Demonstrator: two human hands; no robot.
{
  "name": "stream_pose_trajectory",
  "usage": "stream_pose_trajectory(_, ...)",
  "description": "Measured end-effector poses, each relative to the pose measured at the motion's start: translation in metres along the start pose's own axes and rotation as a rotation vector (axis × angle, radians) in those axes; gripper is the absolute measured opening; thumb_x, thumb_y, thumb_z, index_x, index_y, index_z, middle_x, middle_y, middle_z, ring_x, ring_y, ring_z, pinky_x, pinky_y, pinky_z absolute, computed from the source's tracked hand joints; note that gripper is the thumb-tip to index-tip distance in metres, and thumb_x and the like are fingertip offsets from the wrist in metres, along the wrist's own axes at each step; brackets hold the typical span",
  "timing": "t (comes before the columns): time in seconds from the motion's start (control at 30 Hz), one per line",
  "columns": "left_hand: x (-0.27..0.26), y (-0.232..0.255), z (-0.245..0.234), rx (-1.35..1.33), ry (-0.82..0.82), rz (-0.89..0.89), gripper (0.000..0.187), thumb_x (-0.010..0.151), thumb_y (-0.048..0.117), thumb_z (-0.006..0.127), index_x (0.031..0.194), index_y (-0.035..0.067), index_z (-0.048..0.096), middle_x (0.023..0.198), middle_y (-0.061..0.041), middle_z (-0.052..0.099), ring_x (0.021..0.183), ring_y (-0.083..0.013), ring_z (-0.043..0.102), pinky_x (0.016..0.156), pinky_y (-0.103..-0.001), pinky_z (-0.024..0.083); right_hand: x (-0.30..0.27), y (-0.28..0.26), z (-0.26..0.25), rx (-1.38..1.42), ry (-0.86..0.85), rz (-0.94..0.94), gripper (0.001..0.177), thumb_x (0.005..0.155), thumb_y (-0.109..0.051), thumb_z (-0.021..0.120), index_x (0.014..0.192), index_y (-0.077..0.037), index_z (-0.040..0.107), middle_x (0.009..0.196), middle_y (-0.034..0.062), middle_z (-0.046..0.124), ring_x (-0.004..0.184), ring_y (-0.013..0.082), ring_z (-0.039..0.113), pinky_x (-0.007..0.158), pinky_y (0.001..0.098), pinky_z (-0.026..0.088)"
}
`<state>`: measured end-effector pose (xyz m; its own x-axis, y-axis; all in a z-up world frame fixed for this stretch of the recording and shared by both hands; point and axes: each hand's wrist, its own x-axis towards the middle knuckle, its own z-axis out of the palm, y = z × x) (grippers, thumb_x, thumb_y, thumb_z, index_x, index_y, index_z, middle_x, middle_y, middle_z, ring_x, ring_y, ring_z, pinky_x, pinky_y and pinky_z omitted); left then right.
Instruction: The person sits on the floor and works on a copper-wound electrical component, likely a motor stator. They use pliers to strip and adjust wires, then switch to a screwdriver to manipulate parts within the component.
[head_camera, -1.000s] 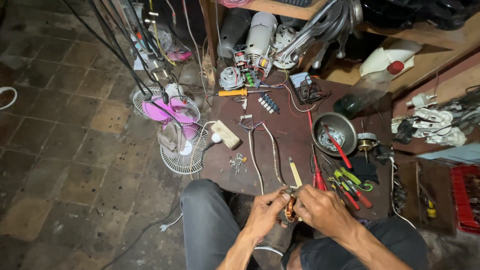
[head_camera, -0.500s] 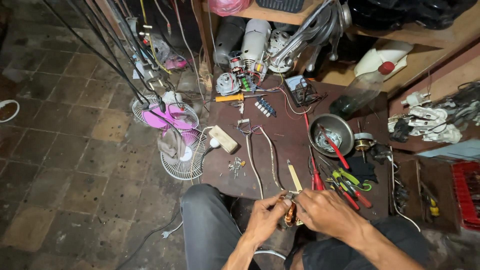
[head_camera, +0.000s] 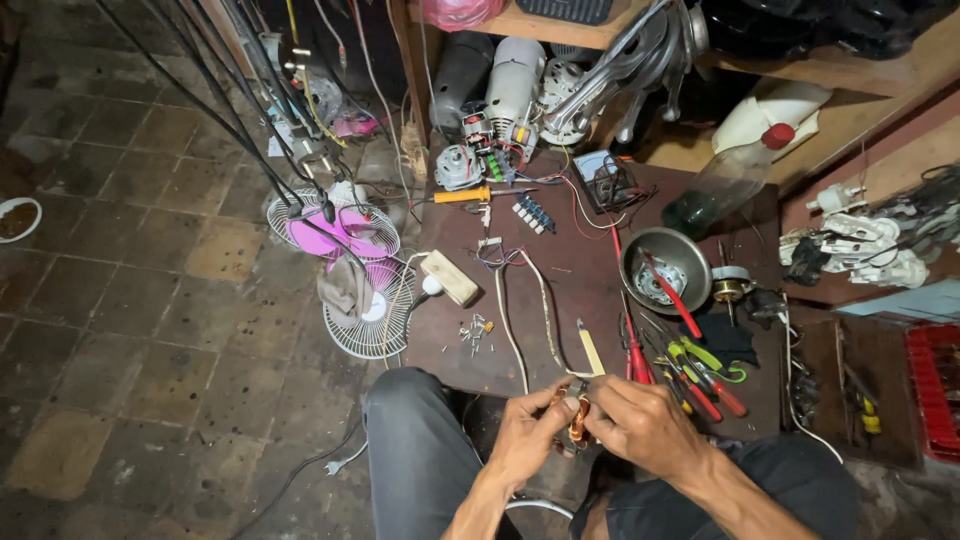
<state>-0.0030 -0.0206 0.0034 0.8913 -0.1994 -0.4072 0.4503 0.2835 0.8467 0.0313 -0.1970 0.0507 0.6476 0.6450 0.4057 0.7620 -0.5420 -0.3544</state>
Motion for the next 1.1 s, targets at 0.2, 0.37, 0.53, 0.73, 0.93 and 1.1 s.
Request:
stream_pose_trajectory(0.2, 0.003, -0.008, 0.001, -0.070, -0.013, 0.043, 0.026, 0.090, 0.024, 0.068, 0.094, 0.000, 0.078, 0.144, -0.017, 0.062, 0.069, -0.0183, 0.070, 0.042, -0.023, 0.059, 0.007, -0.005, -0.002, 0.004, 0.119, -0.058, 0.010, 0.078, 0.007, 0.061, 0.076, -0.003, 0.059, 0.077, 0.0065, 0.067, 0.062, 0.0165, 0.065, 0.053, 0.0292, 0.053)
stream_pose_trajectory(0.37, 0.005, -0.010, 0.001, -0.078, -0.016, 0.013, 0.028, 0.089, 0.025, 0.067, 0.099, 0.001, 0.078, 0.143, -0.014, 0.063, 0.074, -0.0158, 0.068, 0.044, -0.024, 0.060, 0.006, -0.005, -0.001, 0.069, 0.158, -0.002, 0.010, 0.078, 0.006, 0.060, 0.073, -0.003, 0.059, 0.079, 0.0086, 0.071, 0.069, 0.0179, 0.071, 0.059, 0.0281, 0.056)
stream_pose_trajectory(0.53, 0.005, -0.009, 0.002, -0.113, -0.023, 0.001, 0.028, 0.089, 0.024, 0.067, 0.098, 0.000, 0.079, 0.145, -0.014, 0.062, 0.058, -0.0145, 0.066, 0.044, -0.023, 0.059, 0.011, -0.010, -0.004, 0.100, 0.217, 0.026, 0.011, 0.077, 0.007, 0.060, 0.074, -0.003, 0.062, 0.079, 0.0066, 0.072, 0.072, 0.0166, 0.073, 0.066, 0.0268, 0.058)
stream_pose_trajectory(0.73, 0.008, -0.004, 0.001, -0.272, -0.054, -0.074, 0.055, 0.090, 0.020, 0.067, 0.143, 0.007, 0.058, 0.112, -0.009, 0.069, 0.088, -0.0222, 0.070, 0.076, -0.041, 0.067, 0.006, -0.026, -0.012, 0.132, 0.231, 0.216, 0.017, 0.085, 0.000, 0.063, 0.100, 0.002, 0.071, 0.107, 0.0127, 0.074, 0.093, 0.0206, 0.075, 0.088, 0.0299, 0.060)
stream_pose_trajectory(0.93, 0.011, -0.018, 0.002, -0.400, -0.194, 0.081, 0.071, 0.087, 0.017, 0.071, 0.150, 0.003, 0.044, 0.128, -0.010, 0.069, 0.107, -0.0159, 0.065, 0.096, -0.030, 0.053, -0.004, -0.058, -0.009, 0.121, 0.483, 0.609, 0.024, 0.077, -0.012, 0.079, 0.099, -0.003, 0.075, 0.104, 0.0106, 0.076, 0.098, 0.0183, 0.073, 0.095, 0.0297, 0.055)
stream_pose_trajectory(1.1, 0.011, -0.024, 0.003, -0.478, -0.258, 0.231, 0.073, 0.083, 0.011, 0.078, 0.147, 0.001, 0.045, 0.144, -0.014, 0.056, 0.120, -0.0208, 0.060, 0.105, -0.035, 0.049, -0.002, -0.067, -0.001, 0.092, 0.506, 0.746, 0.023, 0.072, -0.018, 0.085, 0.087, -0.005, 0.075, 0.088, 0.0039, 0.074, 0.076, 0.0114, 0.071, 0.077, 0.0243, 0.056)
